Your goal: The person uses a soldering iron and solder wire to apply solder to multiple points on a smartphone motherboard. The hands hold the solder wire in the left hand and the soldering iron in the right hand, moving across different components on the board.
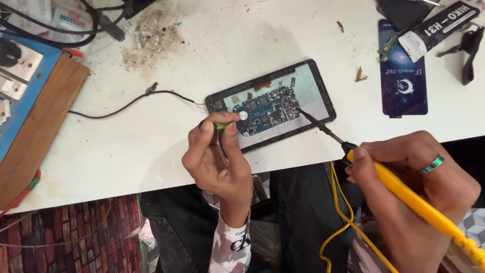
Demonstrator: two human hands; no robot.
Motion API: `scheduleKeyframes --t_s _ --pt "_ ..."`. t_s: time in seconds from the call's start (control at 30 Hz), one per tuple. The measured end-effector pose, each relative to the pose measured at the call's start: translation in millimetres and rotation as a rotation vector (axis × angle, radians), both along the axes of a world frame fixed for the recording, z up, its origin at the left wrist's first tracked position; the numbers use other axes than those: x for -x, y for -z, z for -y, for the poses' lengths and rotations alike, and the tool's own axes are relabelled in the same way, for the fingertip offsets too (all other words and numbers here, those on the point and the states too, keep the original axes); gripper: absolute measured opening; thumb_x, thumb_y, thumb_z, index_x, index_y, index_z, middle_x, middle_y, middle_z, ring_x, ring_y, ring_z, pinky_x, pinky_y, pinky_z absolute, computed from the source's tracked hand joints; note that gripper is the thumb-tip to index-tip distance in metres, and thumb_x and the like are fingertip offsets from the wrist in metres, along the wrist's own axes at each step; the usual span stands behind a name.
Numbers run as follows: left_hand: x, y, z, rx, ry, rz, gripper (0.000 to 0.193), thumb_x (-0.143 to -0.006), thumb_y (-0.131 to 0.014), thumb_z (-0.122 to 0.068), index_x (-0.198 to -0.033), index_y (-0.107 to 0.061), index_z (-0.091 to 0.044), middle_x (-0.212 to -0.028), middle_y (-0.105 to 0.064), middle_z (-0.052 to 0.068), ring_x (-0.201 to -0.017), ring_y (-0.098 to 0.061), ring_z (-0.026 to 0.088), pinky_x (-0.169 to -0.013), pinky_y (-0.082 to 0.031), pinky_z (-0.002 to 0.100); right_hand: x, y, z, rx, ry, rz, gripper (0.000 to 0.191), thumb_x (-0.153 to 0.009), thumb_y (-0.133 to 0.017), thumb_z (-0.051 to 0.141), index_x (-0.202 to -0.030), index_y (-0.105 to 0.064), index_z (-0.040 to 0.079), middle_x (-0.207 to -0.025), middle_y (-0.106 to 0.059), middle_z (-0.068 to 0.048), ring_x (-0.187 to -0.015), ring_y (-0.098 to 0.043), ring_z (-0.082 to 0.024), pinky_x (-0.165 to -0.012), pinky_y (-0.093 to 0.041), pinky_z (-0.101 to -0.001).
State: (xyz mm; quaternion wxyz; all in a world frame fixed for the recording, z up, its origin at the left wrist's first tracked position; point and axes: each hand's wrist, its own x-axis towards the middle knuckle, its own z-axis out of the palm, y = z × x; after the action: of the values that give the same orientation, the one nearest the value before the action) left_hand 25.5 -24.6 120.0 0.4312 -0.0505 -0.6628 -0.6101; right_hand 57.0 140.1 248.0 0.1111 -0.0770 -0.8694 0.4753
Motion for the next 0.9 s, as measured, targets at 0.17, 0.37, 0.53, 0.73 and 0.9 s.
scheduleKeyframes --t_s 0.17,0.37,0.53,0.73,0.9 --pt "4 -5 -2 0.002 -0.006 -0.007 0.041 -0.111 -0.055 0.015 -0.142 -0.041 -0.007 -0.116 -0.061 0.02 -0.104 -0.07 0.024 -0.094 -0.063 0.034 3 -6 -4 -0.002 -0.011 0.005 0.008 -0.092 -0.073 -0.005 -0.091 -0.065 -0.006 -0.086 -0.067 -0.01 -0.076 -0.072 -0.013 -0.07 -0.056 -0.0216" --pt "10 -8 -4 0.005 -0.006 -0.01 0.041 -0.11 -0.055 0.015 -0.142 -0.041 -0.008 -0.115 -0.061 0.02 -0.104 -0.069 0.024 -0.093 -0.064 0.033 9 -9 -10 -0.051 -0.036 0.023 0.008 -0.093 -0.073 -0.004 -0.091 -0.066 -0.006 -0.086 -0.068 -0.01 -0.078 -0.073 -0.014 -0.07 -0.057 -0.0224" --pt "11 -7 -5 0.0 -0.005 -0.015 0.042 -0.11 -0.055 0.015 -0.142 -0.04 -0.008 -0.115 -0.06 0.019 -0.105 -0.068 0.024 -0.095 -0.064 0.035 10 -9 -12 -0.047 -0.038 0.02 0.006 -0.092 -0.073 -0.004 -0.092 -0.067 -0.006 -0.087 -0.068 -0.01 -0.078 -0.073 -0.014 -0.071 -0.058 -0.0228" --pt "10 -5 -6 -0.001 -0.001 -0.008 0.042 -0.111 -0.055 0.015 -0.142 -0.04 -0.009 -0.116 -0.06 0.02 -0.105 -0.068 0.024 -0.093 -0.064 0.033 9 -5 -13 -0.03 -0.027 0.023 0.007 -0.093 -0.073 -0.004 -0.092 -0.066 -0.006 -0.086 -0.068 -0.01 -0.077 -0.072 -0.014 -0.07 -0.057 -0.022" --pt "10 0 -3 0.004 -0.003 -0.011 0.042 -0.111 -0.055 0.015 -0.142 -0.04 -0.009 -0.115 -0.061 0.019 -0.105 -0.069 0.024 -0.093 -0.064 0.033 8 -1 -8 0.024 0.001 0.016 0.007 -0.093 -0.073 -0.003 -0.093 -0.066 -0.006 -0.086 -0.068 -0.01 -0.077 -0.07 -0.013 -0.071 -0.056 -0.0208"
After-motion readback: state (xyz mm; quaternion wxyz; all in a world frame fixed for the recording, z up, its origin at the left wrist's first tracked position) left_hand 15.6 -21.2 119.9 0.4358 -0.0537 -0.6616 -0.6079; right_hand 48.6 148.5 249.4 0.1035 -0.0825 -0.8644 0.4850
